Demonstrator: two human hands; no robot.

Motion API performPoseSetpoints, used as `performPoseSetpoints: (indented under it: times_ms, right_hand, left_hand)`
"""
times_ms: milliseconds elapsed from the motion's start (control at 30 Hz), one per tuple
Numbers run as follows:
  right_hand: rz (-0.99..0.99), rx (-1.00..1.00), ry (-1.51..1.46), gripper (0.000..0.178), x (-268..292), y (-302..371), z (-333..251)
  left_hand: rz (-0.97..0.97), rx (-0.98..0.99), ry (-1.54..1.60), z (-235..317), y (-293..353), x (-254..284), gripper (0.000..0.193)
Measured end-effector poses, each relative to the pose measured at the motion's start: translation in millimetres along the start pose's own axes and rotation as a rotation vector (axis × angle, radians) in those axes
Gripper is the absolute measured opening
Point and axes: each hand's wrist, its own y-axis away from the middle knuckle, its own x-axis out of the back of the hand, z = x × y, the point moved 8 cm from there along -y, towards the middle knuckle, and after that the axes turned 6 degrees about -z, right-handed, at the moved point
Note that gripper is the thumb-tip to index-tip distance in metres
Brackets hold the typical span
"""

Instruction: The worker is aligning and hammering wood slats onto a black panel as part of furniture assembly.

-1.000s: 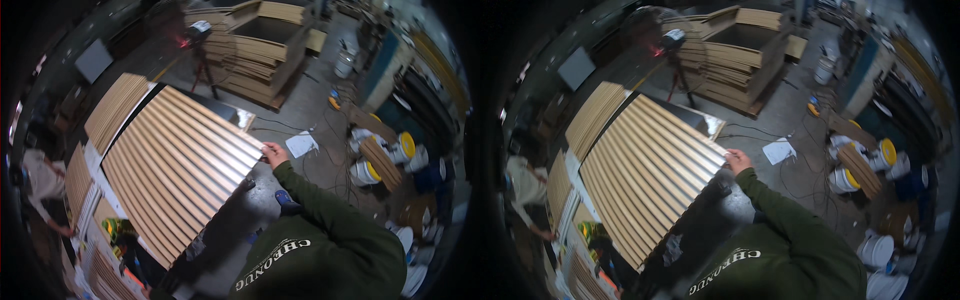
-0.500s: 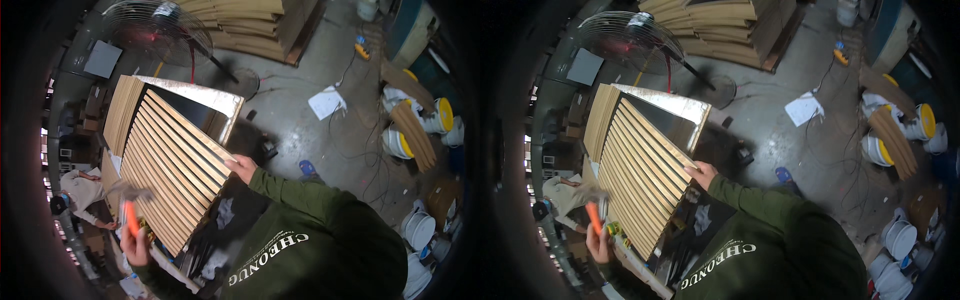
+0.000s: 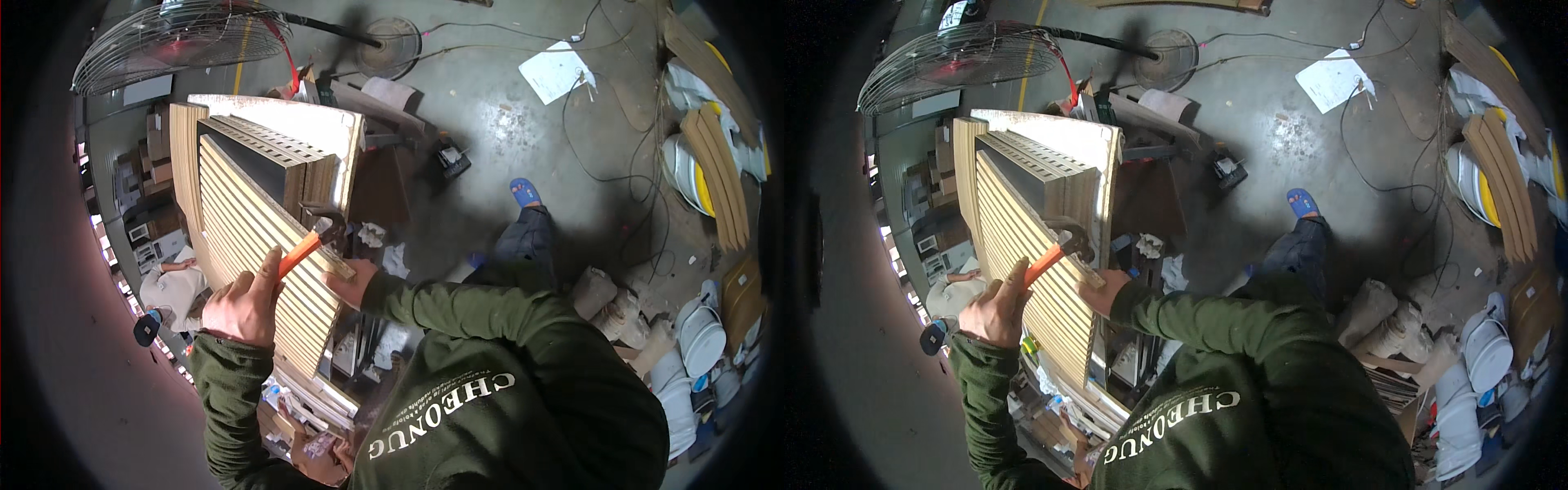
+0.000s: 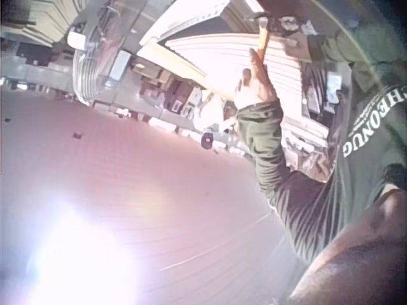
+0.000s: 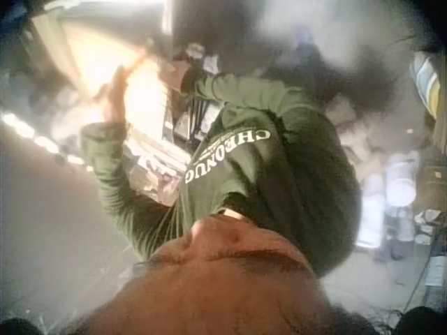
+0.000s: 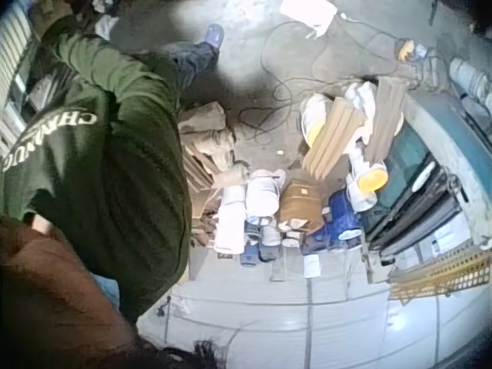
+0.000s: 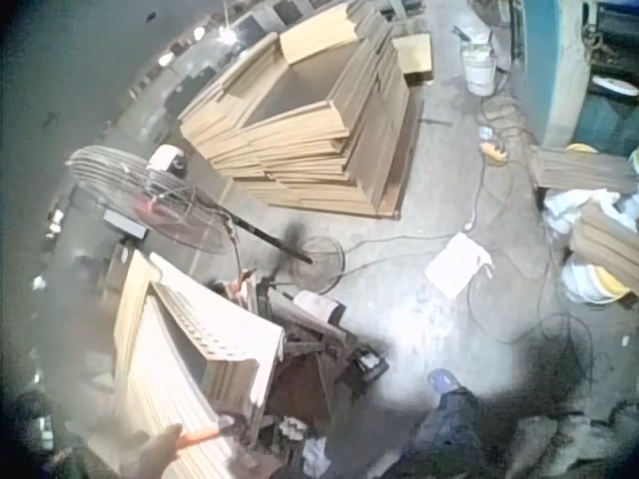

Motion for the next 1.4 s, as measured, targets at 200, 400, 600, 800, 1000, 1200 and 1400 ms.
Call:
performPoseSetpoints:
  times_ms: [200,400,600,800,1000,1200,1400]
  right_hand:
    - [-0.037,-0.049,0.008,0.032,-6.0,2.8,-0.5]
    - [-0.051,-0.157,0.075,0.030,2.2,4.2,-2.1]
    - [-0.048,-0.068,-0.008,0.034,-7.3,2.3,10.6]
    - [-0.085,-0.124,0.019,0.037,-3.9,5.4,-1.0]
    - [-0.084,-0.155,0.041,0.040,-6.7,3.6,2.2]
    - [-0.307,0.047,-0.049,0.058,-3.2,0.0,-21.1]
    - [-0.172,0.253,0.278,0.065,34.6,-41.7,-69.6]
  left_hand:
    - [-0.237,-0.059,-0.128,13.0,-13.3,-11.3,0.032]
    - [-0.135,-0.071,0.000,15.8,-18.4,2.3,0.034]
    - [-0.244,-0.033,-0.093,8.3,-14.3,-11.1,0.033]
    - [-0.260,0.085,-0.082,-7.7,-15.8,-20.7,0.032]
    - [-0.139,0.068,-0.024,-14.1,-21.7,-13.8,0.033]
    - [-0.110,0.160,0.098,-50.7,-5.5,-23.4,0.033]
    - [0.365,0.474,0.861,-142.9,53.4,-110.5,0.029]
